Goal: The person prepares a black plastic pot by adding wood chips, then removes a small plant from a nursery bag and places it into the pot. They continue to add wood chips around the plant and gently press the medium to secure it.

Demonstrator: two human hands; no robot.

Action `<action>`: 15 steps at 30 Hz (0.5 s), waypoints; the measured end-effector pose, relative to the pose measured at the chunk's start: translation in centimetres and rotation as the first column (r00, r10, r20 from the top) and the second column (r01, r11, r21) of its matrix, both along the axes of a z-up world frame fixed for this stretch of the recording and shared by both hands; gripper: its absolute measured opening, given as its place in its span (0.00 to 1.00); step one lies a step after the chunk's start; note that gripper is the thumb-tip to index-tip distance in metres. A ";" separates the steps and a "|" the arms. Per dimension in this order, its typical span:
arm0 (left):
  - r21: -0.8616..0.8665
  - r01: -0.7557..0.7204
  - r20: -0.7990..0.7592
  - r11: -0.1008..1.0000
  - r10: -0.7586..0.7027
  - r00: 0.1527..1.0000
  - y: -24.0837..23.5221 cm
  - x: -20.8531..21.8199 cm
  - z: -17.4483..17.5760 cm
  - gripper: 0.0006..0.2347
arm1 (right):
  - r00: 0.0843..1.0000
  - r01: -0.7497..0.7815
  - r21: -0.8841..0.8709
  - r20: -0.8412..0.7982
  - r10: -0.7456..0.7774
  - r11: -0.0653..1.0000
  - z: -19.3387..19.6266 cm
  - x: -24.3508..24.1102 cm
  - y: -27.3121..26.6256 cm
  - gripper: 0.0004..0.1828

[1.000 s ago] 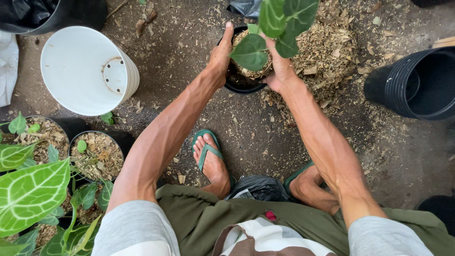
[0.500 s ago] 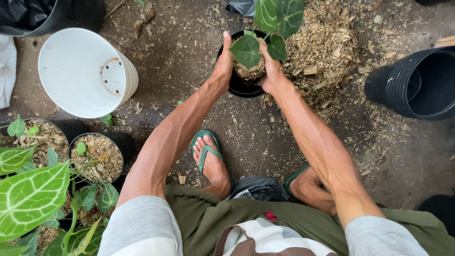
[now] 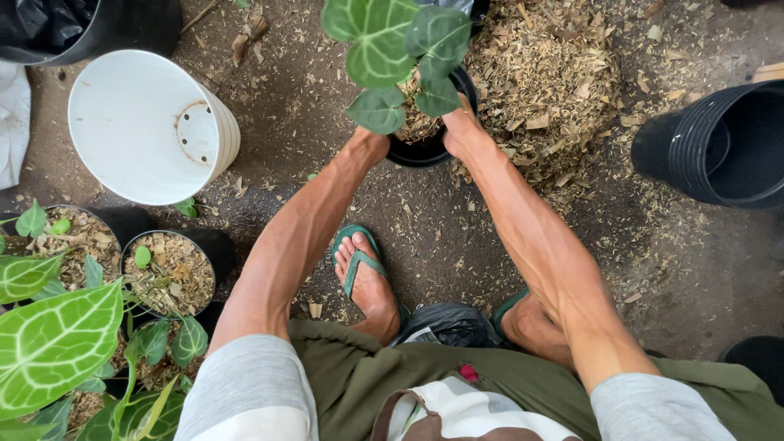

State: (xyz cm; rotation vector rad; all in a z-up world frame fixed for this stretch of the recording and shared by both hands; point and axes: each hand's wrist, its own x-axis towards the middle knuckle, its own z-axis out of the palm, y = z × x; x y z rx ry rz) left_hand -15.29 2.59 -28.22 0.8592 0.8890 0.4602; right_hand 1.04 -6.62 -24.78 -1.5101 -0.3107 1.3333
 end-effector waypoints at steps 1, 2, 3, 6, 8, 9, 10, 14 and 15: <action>-0.008 -0.013 -0.024 1.000 0.012 1.000 -0.1 -0.2 -0.1 0.02 | 0.999 -0.022 0.038 0.031 0.021 0.999 0.9 -0.1 -0.1 0.31; -0.016 -0.024 -0.036 1.000 0.023 0.999 -0.2 -0.4 -0.1 0.02 | 0.998 -0.056 0.125 0.032 0.052 0.991 1.8 -0.2 -0.4 0.30; -0.021 -0.034 -0.044 0.999 0.033 0.998 -0.2 -0.5 -0.2 0.02 | 0.996 -0.089 0.210 0.036 0.084 0.974 2.6 -0.3 -0.8 0.28; -0.038 -0.059 -0.064 0.998 0.057 0.996 -0.2 -1.1 -0.2 0.03 | 0.983 -0.183 0.456 0.060 0.175 0.871 4.6 -0.9 -1.4 0.25; -0.044 -0.070 -0.067 0.997 0.067 0.995 -0.2 -0.9 -0.3 0.03 | 0.979 -0.203 0.462 0.098 0.178 0.863 5.3 -1.1 -1.4 0.23; -0.049 -0.077 -0.066 0.996 0.074 0.995 -0.3 -0.7 -0.4 0.03 | 0.980 -0.194 0.390 0.124 0.157 0.900 5.5 -1.1 -1.4 0.23; -0.058 -0.078 -0.066 0.995 0.074 0.995 -0.3 -0.6 -0.4 0.03 | 0.979 -0.183 0.317 0.150 0.141 0.931 5.6 -1.2 -1.2 0.23; -0.082 -0.092 -0.067 0.992 0.086 0.994 -0.5 -0.7 -0.2 0.04 | 0.942 -0.188 -0.041 0.274 0.192 0.981 6.0 -1.1 -0.8 0.36; -0.085 -0.090 -0.068 0.992 0.085 0.994 -0.7 -0.7 -0.2 0.04 | 0.930 -0.178 -0.133 0.300 0.210 0.975 6.2 -1.0 -0.9 0.40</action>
